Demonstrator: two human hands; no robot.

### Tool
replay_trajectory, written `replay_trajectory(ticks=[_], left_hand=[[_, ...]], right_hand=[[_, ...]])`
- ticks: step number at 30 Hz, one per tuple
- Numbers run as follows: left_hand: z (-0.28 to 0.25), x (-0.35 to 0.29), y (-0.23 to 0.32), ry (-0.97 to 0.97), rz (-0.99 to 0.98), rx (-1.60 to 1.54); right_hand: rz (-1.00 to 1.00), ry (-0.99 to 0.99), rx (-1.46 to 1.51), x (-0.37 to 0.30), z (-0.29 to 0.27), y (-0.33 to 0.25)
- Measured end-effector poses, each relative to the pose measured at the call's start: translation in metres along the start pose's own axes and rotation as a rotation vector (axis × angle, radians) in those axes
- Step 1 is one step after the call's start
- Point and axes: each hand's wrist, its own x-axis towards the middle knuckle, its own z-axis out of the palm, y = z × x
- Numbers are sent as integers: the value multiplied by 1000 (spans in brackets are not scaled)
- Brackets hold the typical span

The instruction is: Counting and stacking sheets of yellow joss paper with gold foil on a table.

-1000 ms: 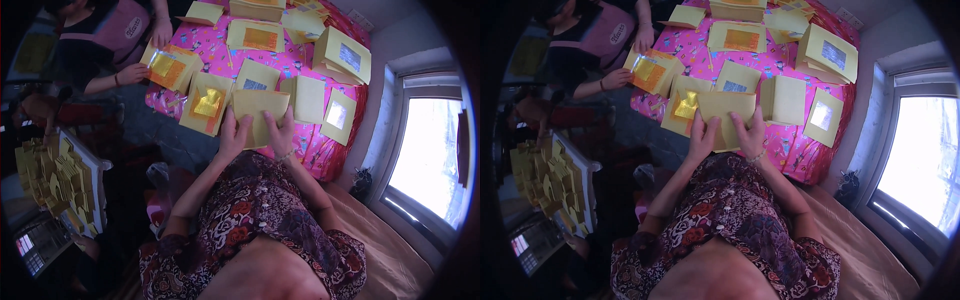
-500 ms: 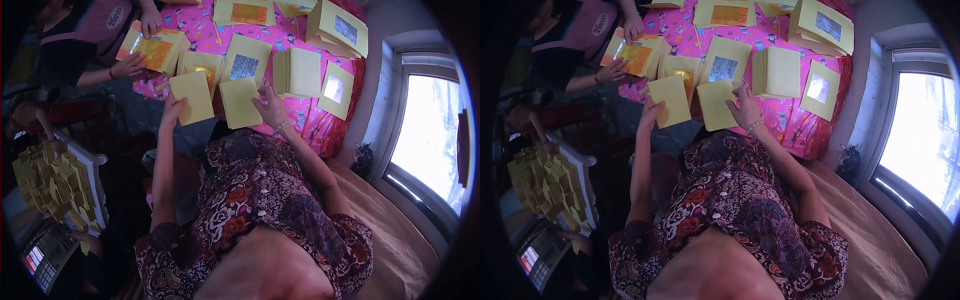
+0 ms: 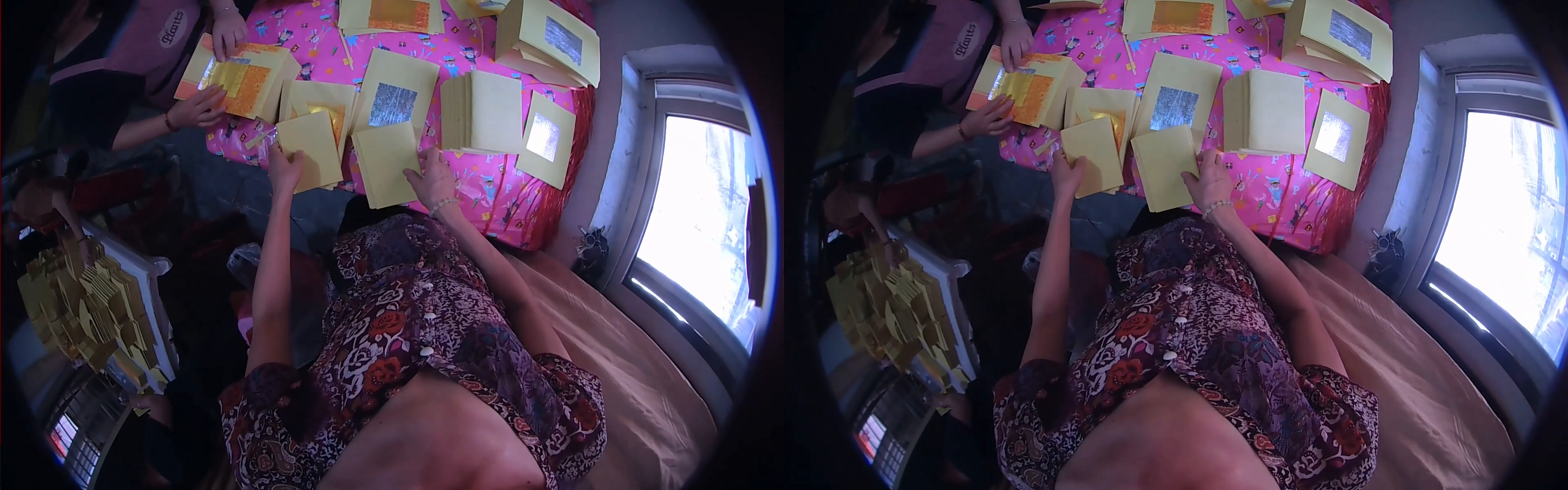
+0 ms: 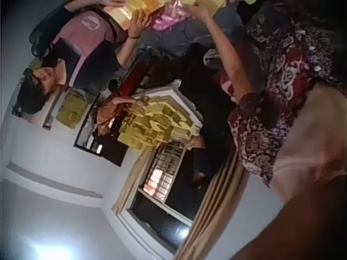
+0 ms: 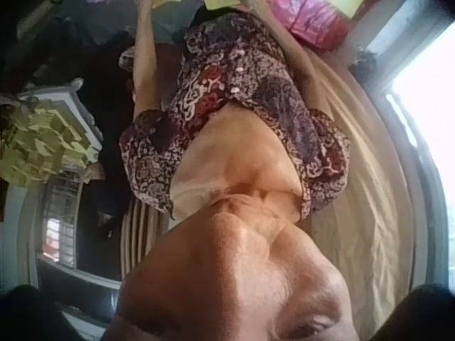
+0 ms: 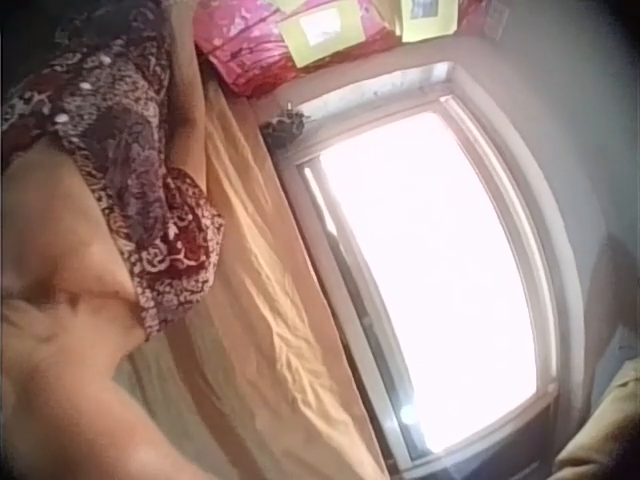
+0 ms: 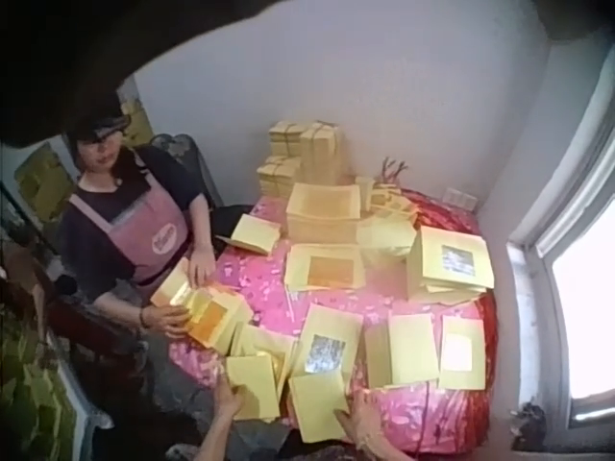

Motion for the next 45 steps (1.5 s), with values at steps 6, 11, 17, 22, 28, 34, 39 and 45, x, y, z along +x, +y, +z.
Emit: replay_trajectory(ticks=[6, 11, 17, 22, 28, 34, 39, 45], left_hand=[[2, -8, 16, 113, 79, 113], [-10, -31, 52, 267, 138, 370], [-11, -78, 116, -75, 141, -541], [-8, -111, 165, -427, 247, -882], [-2, -112, 197, -396, 292, -861], [-1, -109, 233, -306, 477, -686], [-4, -104, 255, -256, 586, -538], [-8, -104, 271, -269, 544, -810]], right_hand=[[56, -7, 47, -2, -3, -8], [94, -92, 204, -9, -9, -13], [75, -338, 785, -19, -29, -7], [42, -349, 974, -20, -60, -25], [-28, -294, 983, -10, -89, -34], [-14, -209, 1028, -16, -91, -44], [-8, -145, 1083, -15, -105, -52], [-223, -13, 1147, -8, -130, -73]])
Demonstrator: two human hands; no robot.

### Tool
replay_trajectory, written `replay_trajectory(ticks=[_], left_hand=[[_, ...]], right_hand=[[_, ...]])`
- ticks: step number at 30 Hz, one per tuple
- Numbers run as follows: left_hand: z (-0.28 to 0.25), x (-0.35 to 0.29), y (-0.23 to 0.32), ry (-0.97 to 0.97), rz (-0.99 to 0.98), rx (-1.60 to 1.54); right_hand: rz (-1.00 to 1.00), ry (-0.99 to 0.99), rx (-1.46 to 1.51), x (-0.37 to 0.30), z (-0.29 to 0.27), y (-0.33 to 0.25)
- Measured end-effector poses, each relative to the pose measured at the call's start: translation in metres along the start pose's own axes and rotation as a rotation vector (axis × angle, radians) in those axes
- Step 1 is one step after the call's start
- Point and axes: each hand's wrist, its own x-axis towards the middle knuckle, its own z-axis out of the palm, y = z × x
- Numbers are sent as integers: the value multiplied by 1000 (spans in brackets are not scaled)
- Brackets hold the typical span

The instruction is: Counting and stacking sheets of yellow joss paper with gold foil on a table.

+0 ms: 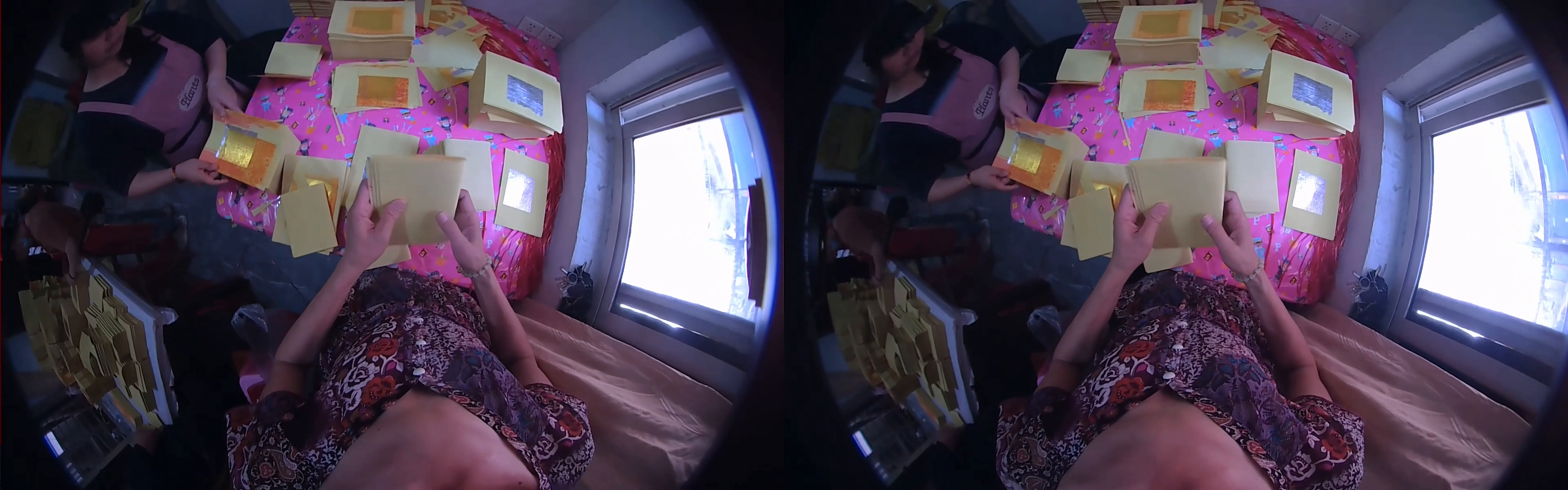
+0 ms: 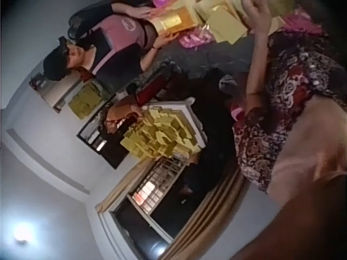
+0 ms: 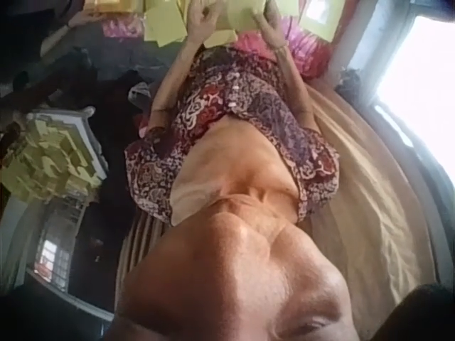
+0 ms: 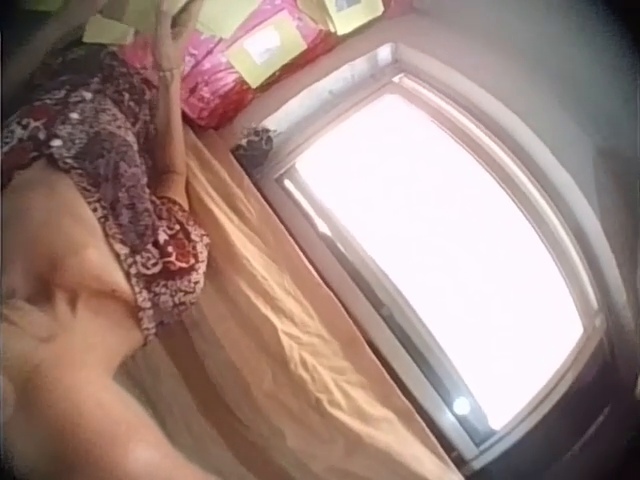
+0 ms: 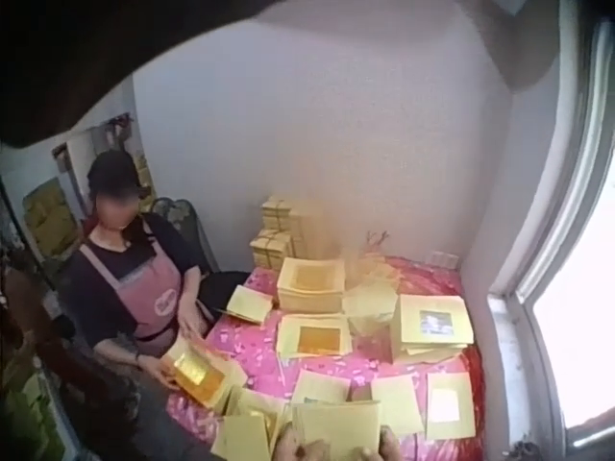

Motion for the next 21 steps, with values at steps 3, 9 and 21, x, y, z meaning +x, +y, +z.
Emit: replay_trajectory(ticks=[3, 9, 21], left_hand=[[7, -3, -3, 14, -120, -134], [-8, 9, 10, -74, -52, -51], [-41, 15, 17, -127, 142, 443]], right_hand=[[96, 21, -226, 0, 1, 1], [46, -125, -251, 4, -7, -10], [-257, -132, -610, 38, -23, -77]])
